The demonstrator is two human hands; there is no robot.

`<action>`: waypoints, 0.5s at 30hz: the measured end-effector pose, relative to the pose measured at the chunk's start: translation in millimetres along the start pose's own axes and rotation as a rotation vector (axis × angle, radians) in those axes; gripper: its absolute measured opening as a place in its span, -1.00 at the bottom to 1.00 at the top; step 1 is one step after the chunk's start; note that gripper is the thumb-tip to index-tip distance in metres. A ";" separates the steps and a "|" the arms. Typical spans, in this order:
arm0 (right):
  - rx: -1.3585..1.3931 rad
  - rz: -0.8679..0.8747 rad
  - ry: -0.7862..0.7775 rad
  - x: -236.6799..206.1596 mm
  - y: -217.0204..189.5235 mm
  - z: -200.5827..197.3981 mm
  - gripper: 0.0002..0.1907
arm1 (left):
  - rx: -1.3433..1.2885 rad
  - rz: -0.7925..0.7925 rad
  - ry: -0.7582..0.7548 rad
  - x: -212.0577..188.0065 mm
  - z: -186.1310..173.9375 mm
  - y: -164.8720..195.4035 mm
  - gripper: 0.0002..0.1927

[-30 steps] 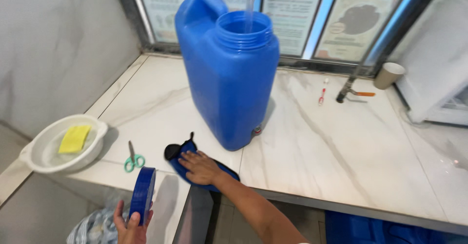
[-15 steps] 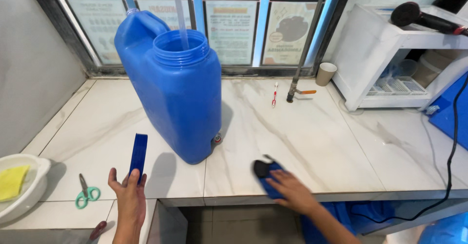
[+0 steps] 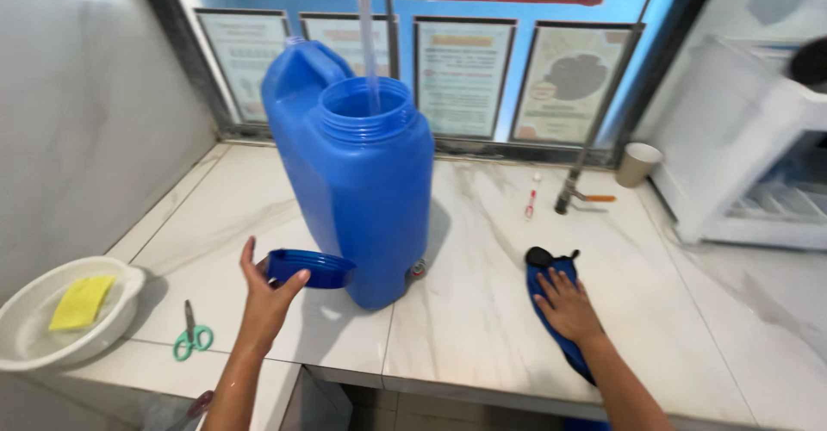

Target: The person scrubs a large blue plastic container with a sponge, rinses it under a tap, and fills it with water. They then use a heat gun to apply a label to the container, cut a small hole near the bottom with scissors, and place a cloth under the container before securing the lid.

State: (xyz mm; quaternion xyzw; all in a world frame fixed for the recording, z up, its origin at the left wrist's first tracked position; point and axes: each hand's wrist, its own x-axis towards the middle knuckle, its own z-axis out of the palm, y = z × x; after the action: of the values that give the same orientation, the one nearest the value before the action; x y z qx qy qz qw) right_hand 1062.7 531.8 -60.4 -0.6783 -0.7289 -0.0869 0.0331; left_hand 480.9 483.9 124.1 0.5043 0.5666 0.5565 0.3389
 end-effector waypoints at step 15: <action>-0.043 -0.137 -0.444 247.0 -129.5 -47.1 -0.44 | 0.004 -0.228 0.289 25.0 123.2 -13.9 -0.19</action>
State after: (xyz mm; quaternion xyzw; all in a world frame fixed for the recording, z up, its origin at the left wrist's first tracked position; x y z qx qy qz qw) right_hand 911.5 758.2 16.3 -0.6302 -0.7607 0.0469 -0.1484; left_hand 588.1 545.0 96.4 0.3525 0.6640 0.5800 0.3138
